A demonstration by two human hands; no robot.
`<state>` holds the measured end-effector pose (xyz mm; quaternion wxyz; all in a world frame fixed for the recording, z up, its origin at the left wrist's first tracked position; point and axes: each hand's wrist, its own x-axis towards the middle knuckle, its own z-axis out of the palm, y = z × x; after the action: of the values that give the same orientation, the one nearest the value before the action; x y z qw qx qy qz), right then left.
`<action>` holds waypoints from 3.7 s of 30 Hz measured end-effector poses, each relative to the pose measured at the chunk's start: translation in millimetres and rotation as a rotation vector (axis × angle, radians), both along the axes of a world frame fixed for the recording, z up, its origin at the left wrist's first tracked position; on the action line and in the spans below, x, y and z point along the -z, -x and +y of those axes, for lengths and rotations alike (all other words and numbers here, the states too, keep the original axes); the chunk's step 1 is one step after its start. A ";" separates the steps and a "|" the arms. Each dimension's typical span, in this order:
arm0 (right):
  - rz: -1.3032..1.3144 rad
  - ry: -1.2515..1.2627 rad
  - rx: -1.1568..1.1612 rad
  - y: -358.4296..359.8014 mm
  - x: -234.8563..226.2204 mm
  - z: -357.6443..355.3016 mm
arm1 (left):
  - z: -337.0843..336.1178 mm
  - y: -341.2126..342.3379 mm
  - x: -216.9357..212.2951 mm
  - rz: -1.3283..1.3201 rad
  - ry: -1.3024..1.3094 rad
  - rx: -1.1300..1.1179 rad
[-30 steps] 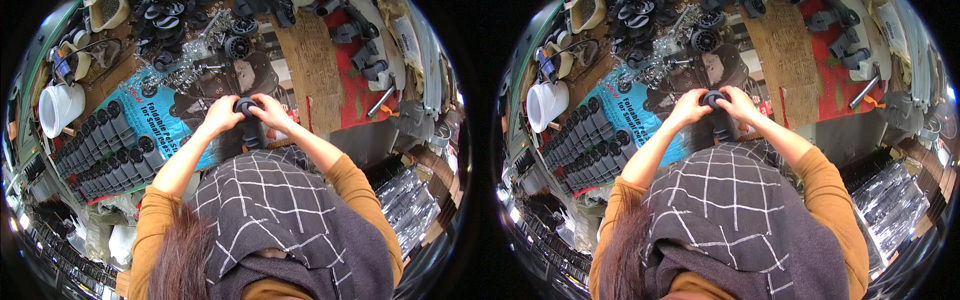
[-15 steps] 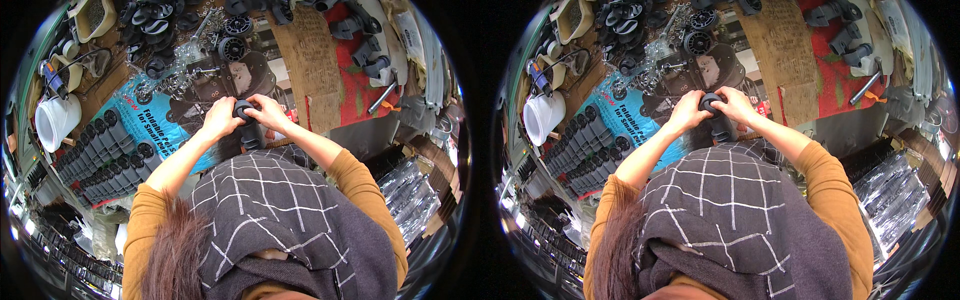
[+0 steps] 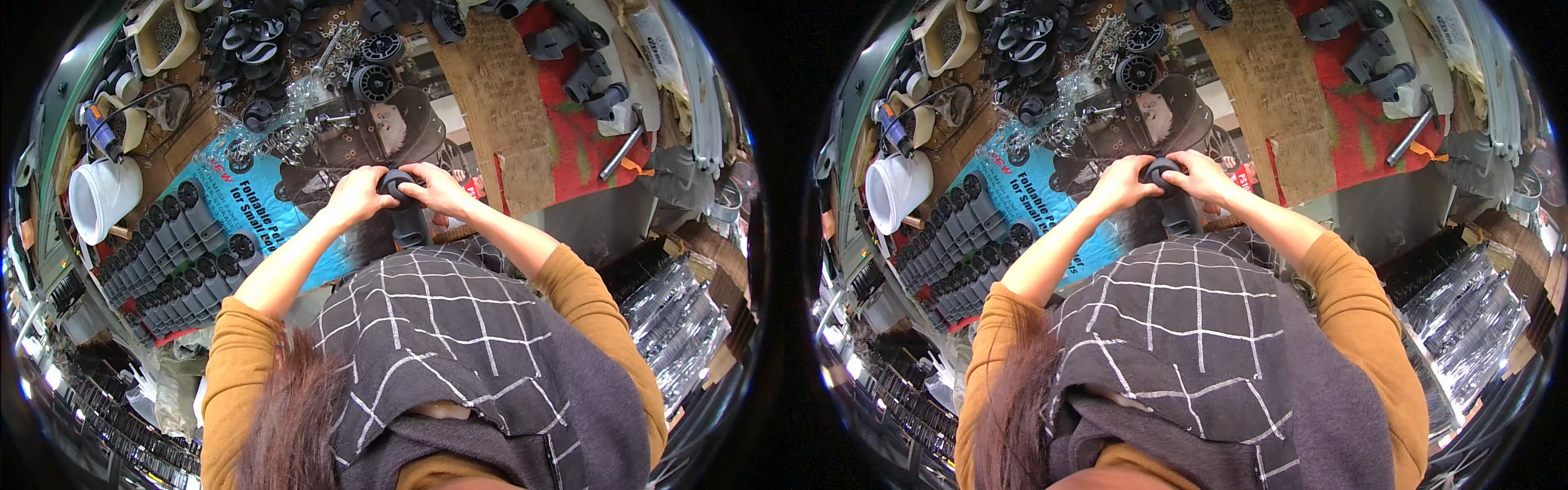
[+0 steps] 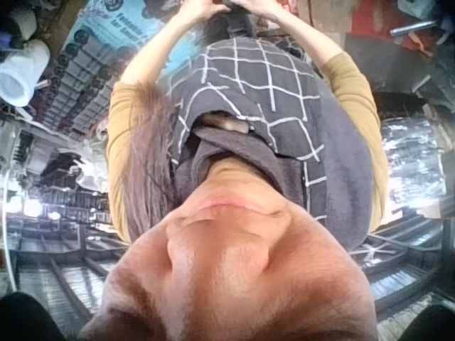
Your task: The person repeatedly picks up small black plastic components and metal fasteners from a cluttered workbench, inserts the fasteners into the parts, and places the assembled units on the table. The process is repeated for multiple identical parts throughout the clip.
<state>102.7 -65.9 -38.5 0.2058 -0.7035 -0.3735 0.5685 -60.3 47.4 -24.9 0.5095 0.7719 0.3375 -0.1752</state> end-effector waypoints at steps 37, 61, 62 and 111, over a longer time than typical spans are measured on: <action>0.486 -0.210 0.367 38.8 -116.9 28.0 | 16.8 -19.7 -70.8 -0.718 -0.003 -0.987; -0.558 -0.918 0.002 23.3 -147.0 30.6 | -1.8 -13.2 -118.3 -0.878 0.356 -1.058; -0.688 -0.925 0.011 21.5 -150.3 30.8 | -3.0 -13.0 -119.6 -0.852 0.520 -1.118; -0.414 -0.212 0.122 11.9 -41.3 -63.4 | -32.4 -20.9 -3.0 -0.229 0.124 -0.418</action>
<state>90.8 -129.3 2.8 0.2314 -0.8009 -0.4221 0.3562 -39.4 14.9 -21.9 0.6159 0.6675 0.4185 0.0022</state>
